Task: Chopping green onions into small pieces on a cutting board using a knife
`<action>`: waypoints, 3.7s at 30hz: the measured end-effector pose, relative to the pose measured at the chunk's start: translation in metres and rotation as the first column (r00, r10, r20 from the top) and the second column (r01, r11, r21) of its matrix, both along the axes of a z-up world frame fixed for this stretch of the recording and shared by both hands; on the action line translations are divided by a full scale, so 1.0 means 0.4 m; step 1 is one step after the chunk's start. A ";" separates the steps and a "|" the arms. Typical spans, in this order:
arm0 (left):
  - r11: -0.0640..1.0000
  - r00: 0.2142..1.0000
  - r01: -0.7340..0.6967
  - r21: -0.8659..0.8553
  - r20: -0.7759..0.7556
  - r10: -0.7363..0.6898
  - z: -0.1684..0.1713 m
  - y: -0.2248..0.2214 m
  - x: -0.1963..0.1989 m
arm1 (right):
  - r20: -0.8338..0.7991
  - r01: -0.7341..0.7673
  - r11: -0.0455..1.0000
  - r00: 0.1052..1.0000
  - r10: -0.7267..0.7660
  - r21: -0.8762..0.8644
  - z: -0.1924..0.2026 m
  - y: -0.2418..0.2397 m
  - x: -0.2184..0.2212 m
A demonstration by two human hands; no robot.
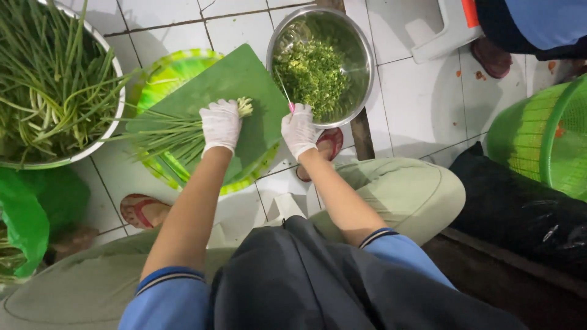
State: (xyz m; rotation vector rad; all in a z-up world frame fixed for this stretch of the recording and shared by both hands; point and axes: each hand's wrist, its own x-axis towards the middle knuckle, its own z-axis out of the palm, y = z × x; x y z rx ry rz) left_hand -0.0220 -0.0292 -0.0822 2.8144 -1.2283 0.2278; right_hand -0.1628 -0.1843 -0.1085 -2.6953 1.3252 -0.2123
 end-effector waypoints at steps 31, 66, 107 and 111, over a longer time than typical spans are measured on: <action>0.987 0.993 -0.097 -0.127 -0.082 0.087 0.083 -0.091 -0.095 | -0.222 0.258 0.961 0.935 -0.275 -0.102 0.017 -0.239 -0.116; 0.964 0.981 -0.061 -0.259 0.163 0.105 0.122 -0.101 -0.076 | 0.088 -0.112 0.948 0.992 0.089 0.299 0.069 0.051 -0.035; 0.944 0.991 -0.131 -0.301 -0.017 0.132 0.123 -0.075 -0.049 | -0.361 -0.192 0.936 0.885 0.295 0.295 0.158 0.148 -0.048; 0.949 0.994 -0.094 -0.300 0.018 0.104 0.135 -0.066 -0.046 | -0.383 -0.096 0.937 0.895 0.229 0.337 0.139 0.140 -0.039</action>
